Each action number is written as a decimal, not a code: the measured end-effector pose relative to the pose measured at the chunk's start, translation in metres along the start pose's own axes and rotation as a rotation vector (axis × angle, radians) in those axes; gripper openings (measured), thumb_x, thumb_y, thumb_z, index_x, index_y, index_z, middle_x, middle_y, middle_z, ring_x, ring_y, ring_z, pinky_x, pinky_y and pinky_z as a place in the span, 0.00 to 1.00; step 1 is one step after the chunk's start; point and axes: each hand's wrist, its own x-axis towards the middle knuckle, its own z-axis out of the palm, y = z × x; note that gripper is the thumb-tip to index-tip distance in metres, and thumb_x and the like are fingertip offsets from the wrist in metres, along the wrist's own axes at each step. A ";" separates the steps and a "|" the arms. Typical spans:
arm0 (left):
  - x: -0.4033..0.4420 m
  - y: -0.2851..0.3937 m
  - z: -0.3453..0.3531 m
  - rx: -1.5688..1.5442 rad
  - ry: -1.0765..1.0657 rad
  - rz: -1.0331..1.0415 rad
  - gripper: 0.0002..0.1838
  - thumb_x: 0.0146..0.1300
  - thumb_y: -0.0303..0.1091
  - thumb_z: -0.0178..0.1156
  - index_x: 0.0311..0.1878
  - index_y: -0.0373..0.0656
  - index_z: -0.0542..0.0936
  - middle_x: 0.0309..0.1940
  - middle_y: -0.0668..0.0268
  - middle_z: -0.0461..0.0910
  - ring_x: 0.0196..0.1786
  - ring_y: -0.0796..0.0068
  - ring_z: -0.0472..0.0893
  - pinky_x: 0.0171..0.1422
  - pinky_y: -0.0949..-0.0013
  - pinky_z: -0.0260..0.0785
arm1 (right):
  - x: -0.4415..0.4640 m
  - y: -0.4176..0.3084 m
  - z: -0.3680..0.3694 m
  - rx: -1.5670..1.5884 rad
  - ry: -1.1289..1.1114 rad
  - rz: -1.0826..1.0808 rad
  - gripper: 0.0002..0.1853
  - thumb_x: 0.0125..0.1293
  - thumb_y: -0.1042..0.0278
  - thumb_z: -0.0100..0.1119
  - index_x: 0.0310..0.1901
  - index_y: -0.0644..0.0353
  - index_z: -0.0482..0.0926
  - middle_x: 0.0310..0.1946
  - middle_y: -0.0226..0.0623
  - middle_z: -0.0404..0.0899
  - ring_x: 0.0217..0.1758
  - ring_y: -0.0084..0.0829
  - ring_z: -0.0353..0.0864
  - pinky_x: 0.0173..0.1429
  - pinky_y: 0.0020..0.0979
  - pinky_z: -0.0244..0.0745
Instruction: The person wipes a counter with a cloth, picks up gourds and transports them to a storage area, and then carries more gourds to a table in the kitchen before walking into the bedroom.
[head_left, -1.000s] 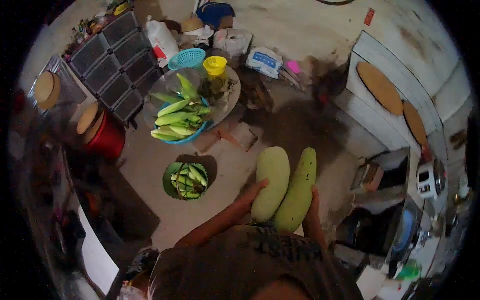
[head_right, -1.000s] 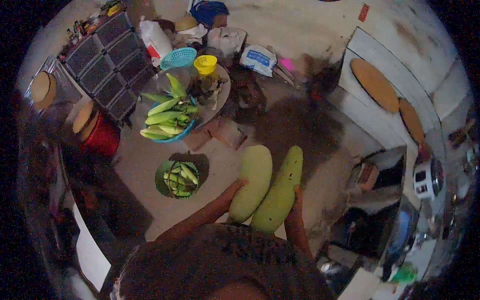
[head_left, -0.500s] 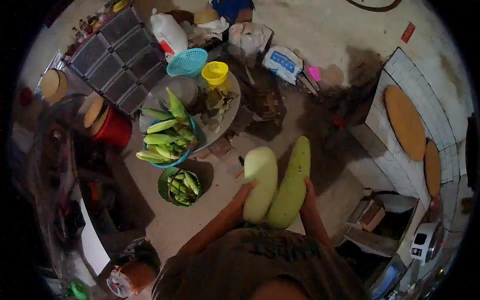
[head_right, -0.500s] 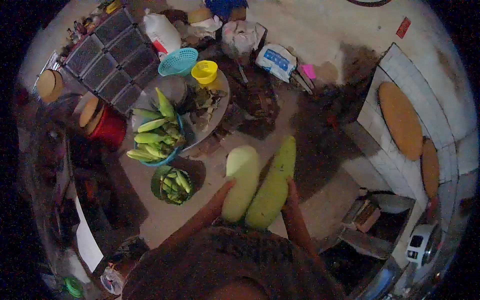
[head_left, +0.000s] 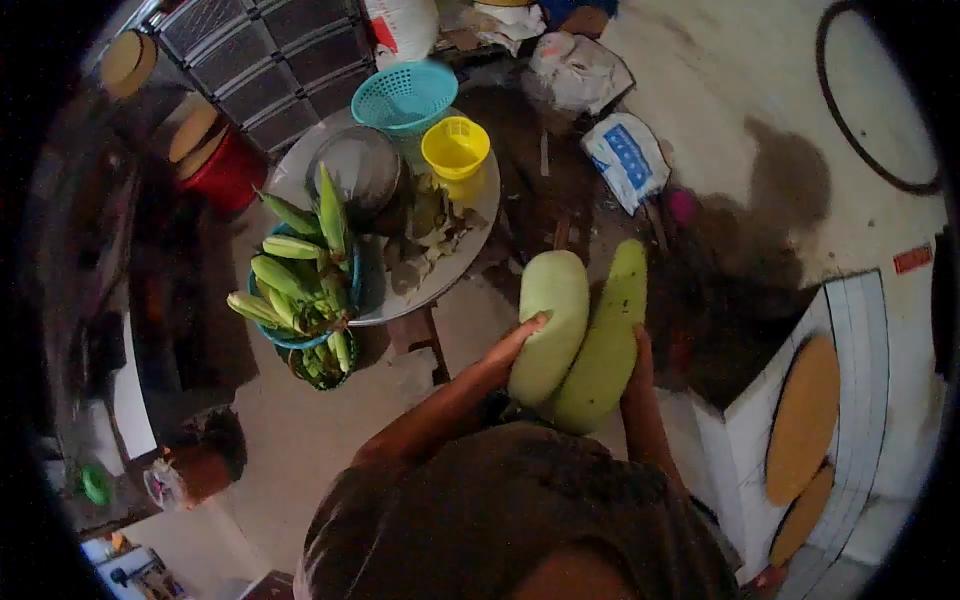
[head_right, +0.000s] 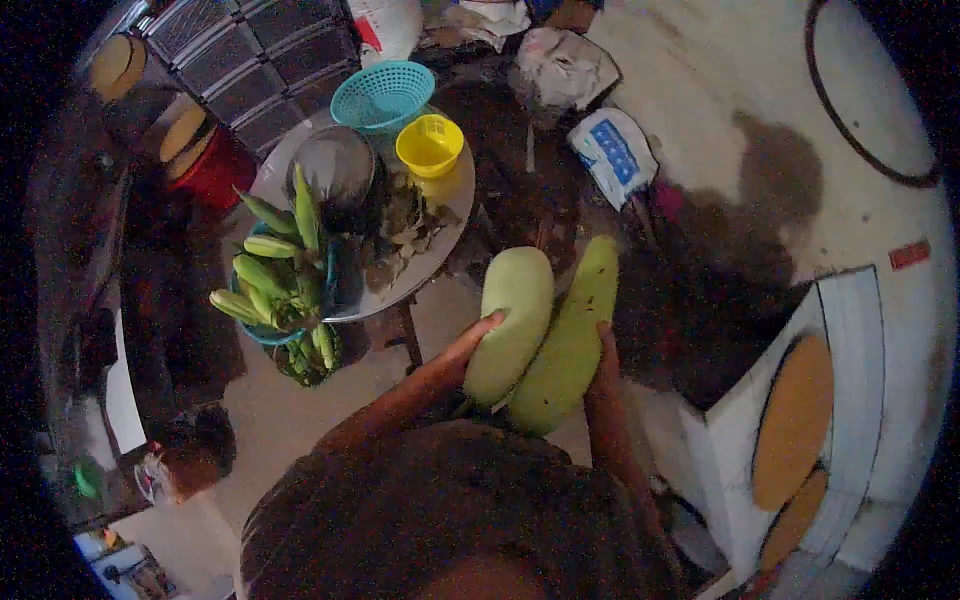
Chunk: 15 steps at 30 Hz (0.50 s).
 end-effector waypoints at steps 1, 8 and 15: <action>0.018 0.010 0.012 -0.059 0.057 -0.041 0.36 0.56 0.56 0.57 0.62 0.45 0.63 0.55 0.58 0.69 0.53 0.61 0.71 0.56 0.57 0.65 | 0.014 -0.018 -0.004 -0.006 -0.013 0.014 0.29 0.60 0.46 0.50 0.56 0.60 0.67 0.50 0.41 0.72 0.50 0.38 0.72 0.54 0.38 0.69; 0.133 0.059 0.084 0.052 0.033 0.037 0.32 0.59 0.55 0.53 0.61 0.44 0.64 0.54 0.58 0.70 0.52 0.62 0.73 0.54 0.59 0.67 | 0.085 -0.130 0.001 0.021 -0.134 -0.003 0.32 0.61 0.43 0.47 0.57 0.60 0.65 0.51 0.42 0.71 0.51 0.38 0.72 0.54 0.38 0.69; 0.239 0.091 0.161 0.006 0.053 0.072 0.32 0.60 0.57 0.50 0.60 0.44 0.65 0.53 0.58 0.72 0.52 0.64 0.73 0.54 0.59 0.67 | 0.209 -0.225 -0.090 0.018 -0.145 0.121 0.30 0.63 0.44 0.45 0.58 0.59 0.64 0.50 0.41 0.72 0.52 0.37 0.72 0.56 0.38 0.67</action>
